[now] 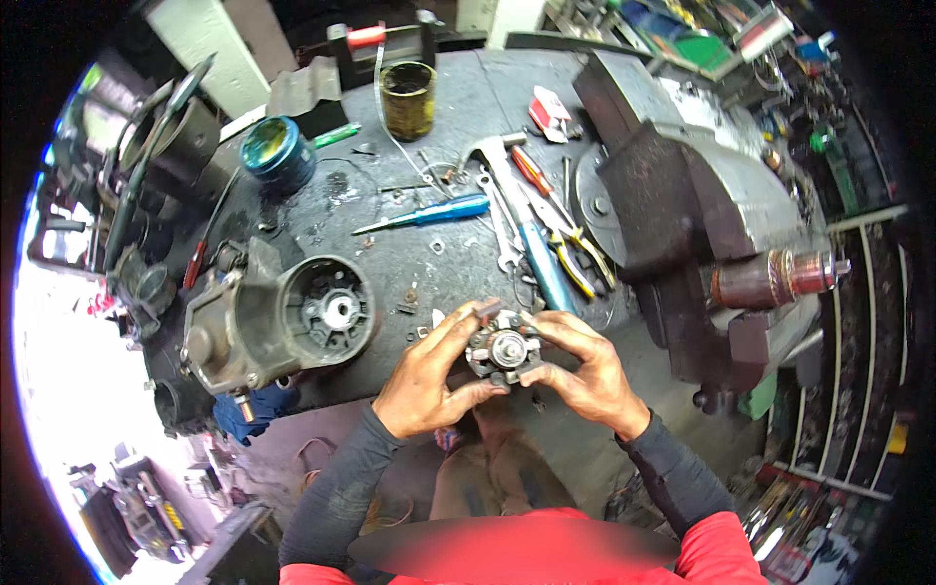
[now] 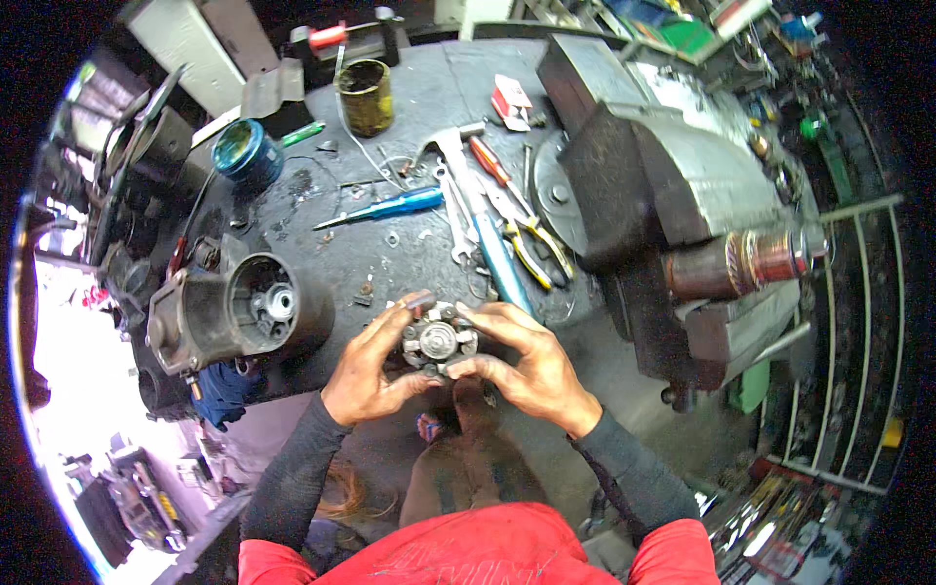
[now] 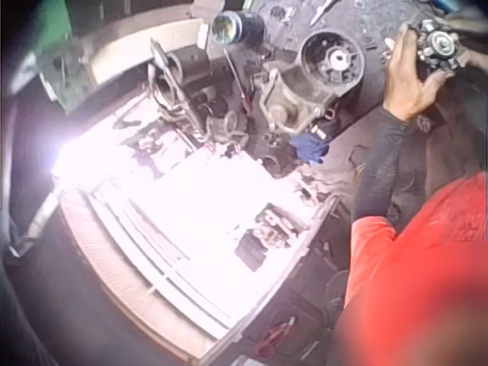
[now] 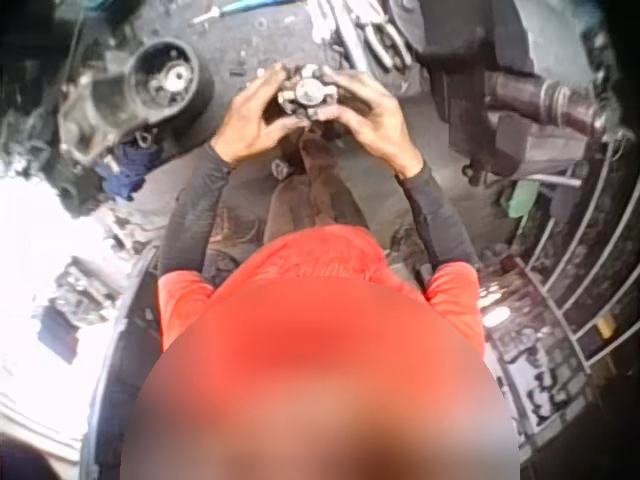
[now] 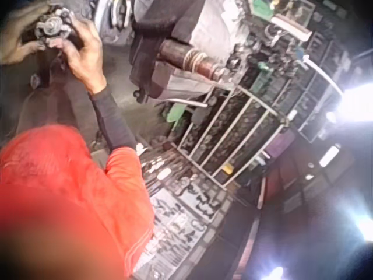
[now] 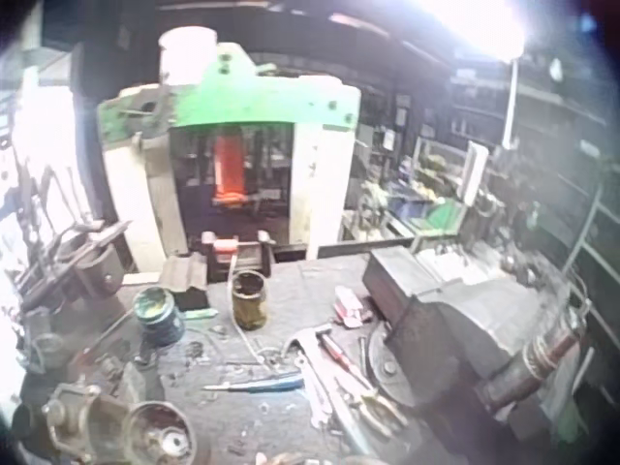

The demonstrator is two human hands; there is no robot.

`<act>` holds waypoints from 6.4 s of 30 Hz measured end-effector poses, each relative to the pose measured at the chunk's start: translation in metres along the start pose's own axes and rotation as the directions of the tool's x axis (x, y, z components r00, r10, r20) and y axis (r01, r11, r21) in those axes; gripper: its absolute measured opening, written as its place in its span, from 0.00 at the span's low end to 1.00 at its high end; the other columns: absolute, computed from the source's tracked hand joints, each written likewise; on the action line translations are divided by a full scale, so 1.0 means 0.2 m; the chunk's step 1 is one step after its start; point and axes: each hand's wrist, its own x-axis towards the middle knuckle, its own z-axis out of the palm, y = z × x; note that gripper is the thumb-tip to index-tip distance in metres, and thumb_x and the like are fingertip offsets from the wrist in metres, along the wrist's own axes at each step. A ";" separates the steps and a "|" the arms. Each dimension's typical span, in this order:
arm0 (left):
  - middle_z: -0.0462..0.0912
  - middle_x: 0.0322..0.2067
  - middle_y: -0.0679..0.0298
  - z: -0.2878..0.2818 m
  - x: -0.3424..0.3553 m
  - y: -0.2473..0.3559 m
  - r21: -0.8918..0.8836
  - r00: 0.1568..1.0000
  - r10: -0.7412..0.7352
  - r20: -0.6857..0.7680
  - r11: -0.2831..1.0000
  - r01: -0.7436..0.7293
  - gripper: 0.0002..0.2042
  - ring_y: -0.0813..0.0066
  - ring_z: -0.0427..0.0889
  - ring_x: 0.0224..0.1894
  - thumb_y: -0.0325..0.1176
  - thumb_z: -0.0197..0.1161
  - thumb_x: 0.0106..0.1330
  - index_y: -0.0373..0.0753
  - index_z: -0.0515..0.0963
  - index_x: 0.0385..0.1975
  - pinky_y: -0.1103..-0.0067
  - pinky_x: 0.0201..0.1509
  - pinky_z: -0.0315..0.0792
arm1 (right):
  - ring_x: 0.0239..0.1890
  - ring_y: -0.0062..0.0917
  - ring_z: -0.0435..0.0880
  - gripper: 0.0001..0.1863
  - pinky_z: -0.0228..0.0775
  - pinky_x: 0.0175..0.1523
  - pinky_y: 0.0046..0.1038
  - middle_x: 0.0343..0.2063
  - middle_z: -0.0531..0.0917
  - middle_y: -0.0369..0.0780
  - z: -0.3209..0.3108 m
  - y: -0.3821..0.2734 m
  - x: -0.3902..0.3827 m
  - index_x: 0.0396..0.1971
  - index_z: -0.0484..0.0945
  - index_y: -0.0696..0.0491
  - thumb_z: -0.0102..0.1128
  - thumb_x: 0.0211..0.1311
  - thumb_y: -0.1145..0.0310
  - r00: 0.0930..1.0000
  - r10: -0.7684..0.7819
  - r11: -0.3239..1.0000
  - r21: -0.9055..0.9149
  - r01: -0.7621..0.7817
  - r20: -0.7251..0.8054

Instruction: The person disassembles a mechanical component, likely a starter motor, using pliers and a screwdriver. They remove small parts, inspect the assembly, and use a grinding machine to clean or shape a piece. The person then reassembles the component on a workbench.

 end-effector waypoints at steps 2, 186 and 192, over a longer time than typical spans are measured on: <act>0.72 0.71 0.41 0.00 -0.01 0.03 -0.051 0.999 -0.051 0.006 0.997 0.051 0.43 0.41 0.71 0.74 0.47 0.79 0.63 0.30 0.67 0.72 0.60 0.75 0.69 | 0.58 0.42 0.84 0.30 0.74 0.65 0.37 0.54 0.84 0.49 0.00 -0.01 0.00 0.67 0.80 0.54 0.73 0.64 0.71 1.000 -0.009 0.997 -0.078 0.008 -0.011; 0.77 0.34 0.56 -0.24 0.40 0.54 -0.809 0.911 0.397 0.114 0.569 -0.147 0.11 0.60 0.78 0.34 0.47 0.60 0.80 0.55 0.67 0.51 0.67 0.38 0.77 | 0.42 0.39 0.88 0.15 0.82 0.46 0.36 0.41 0.85 0.42 0.28 -0.12 -0.14 0.45 0.84 0.54 0.71 0.57 0.78 0.854 -0.420 0.811 -0.550 0.201 -0.307; 0.78 0.37 0.52 -0.24 0.42 0.55 -0.814 0.904 0.417 0.094 0.555 -0.171 0.12 0.58 0.79 0.36 0.40 0.59 0.76 0.52 0.68 0.55 0.64 0.41 0.78 | 0.41 0.42 0.88 0.15 0.82 0.45 0.37 0.40 0.85 0.44 0.34 -0.11 -0.13 0.46 0.83 0.56 0.72 0.59 0.77 0.810 -0.380 0.877 -0.453 0.161 -0.446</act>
